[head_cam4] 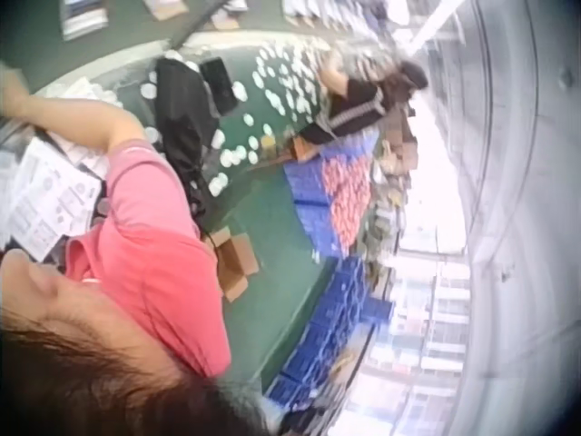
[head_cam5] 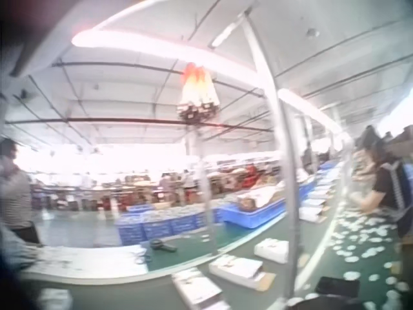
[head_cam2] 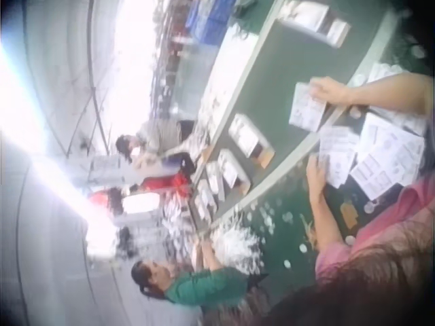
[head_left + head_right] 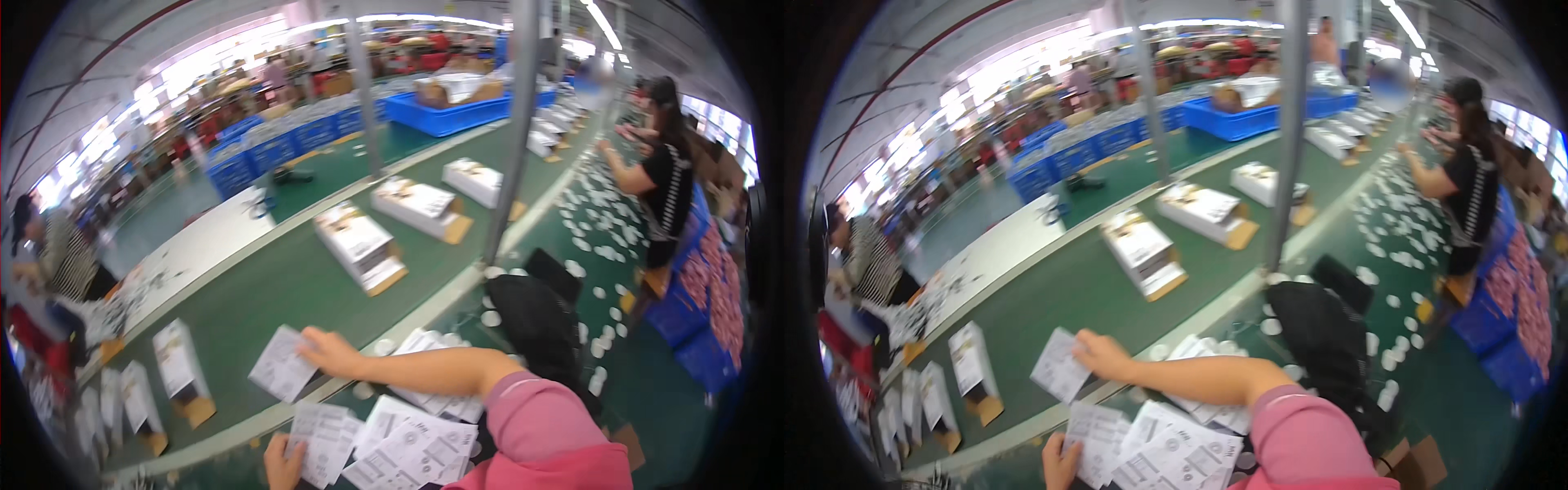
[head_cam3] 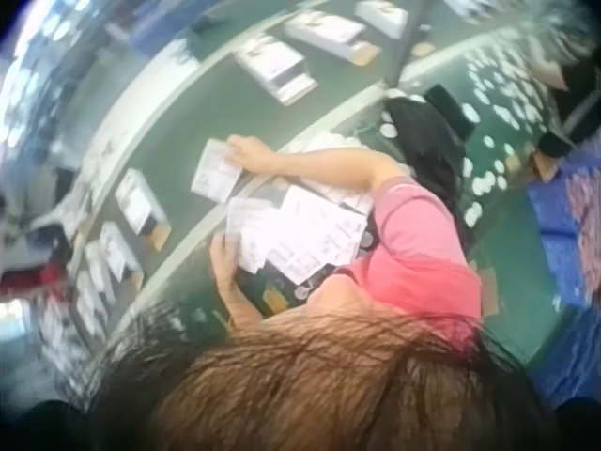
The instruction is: The person inserts instruction manuals into product packaging boxes by picking up individual folded manuals from a stack and placing them inside open boxes on an assembly line.
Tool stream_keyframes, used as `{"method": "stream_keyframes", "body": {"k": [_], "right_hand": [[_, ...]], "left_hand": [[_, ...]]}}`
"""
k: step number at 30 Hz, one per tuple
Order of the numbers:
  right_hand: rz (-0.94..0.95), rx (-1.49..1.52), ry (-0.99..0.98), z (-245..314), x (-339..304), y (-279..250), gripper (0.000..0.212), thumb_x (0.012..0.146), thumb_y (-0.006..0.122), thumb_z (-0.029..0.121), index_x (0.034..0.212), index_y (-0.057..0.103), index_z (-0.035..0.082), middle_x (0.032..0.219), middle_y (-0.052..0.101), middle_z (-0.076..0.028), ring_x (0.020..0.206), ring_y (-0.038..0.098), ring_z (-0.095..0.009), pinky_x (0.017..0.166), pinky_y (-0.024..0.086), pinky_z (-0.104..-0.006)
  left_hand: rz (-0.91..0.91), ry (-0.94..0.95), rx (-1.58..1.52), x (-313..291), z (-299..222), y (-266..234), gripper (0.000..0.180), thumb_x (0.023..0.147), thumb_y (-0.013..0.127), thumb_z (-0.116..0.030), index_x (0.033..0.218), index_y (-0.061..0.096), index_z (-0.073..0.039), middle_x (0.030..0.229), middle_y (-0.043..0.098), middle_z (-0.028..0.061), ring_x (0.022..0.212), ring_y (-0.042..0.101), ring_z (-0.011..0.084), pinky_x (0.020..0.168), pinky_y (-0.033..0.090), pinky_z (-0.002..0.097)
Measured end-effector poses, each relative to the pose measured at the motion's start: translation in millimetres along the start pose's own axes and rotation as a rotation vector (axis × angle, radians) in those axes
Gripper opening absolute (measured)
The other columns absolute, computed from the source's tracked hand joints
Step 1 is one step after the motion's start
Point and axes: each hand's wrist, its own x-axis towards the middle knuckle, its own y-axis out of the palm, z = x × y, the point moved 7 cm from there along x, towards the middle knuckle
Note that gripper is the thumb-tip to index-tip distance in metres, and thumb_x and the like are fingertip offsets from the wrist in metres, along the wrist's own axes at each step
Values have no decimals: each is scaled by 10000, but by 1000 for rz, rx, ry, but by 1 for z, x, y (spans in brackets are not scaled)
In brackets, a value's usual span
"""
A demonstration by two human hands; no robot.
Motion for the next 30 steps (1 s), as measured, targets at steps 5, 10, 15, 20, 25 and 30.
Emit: {"method": "stream_keyframes", "body": {"k": [5,10,15,20,25,30], "right_hand": [[-64,57,62,-17,3,5,272,797,562,225,941,504,2,784,575,-168,678,559,-245,627,451,-350],[-77,170,81,-40,7,20,229,821,554,186,944,505,-1,792,574,-99,705,539,-159,631,450,-302],[0,353,320,-32,3,37,177,838,547,190,913,494,38,779,567,-18,633,511,-61,505,415,-220],[-10,401,446,-24,3,44,172,852,532,200,922,500,45,802,576,-14,658,530,-80,554,433,-227],[-54,477,560,-31,2,48,180,840,543,199,928,504,48,826,571,-25,707,533,-86,570,444,-235],[-173,365,277,21,40,61,149,818,553,150,881,516,20,791,536,-32,718,493,-100,604,416,-249]], "left_hand": [[-214,88,316,1,0,-12,179,779,584,-203,862,586,-46,797,586,131,746,561,306,655,447,376],[-349,70,431,-4,-1,-28,142,787,577,-195,850,575,-69,761,585,98,721,565,276,633,450,370],[-426,-12,27,-11,38,-21,144,816,567,-168,884,560,-42,782,587,142,713,586,296,607,457,333],[-389,-27,-54,-9,56,-26,184,819,572,-195,885,569,-23,764,599,158,682,595,305,589,459,334],[-336,-26,-87,-5,67,-32,216,815,579,-226,865,588,-16,751,607,172,679,604,311,583,461,336],[-326,-107,-161,-15,85,-53,243,808,591,-245,878,599,-13,751,621,169,682,619,295,585,465,325]]}}
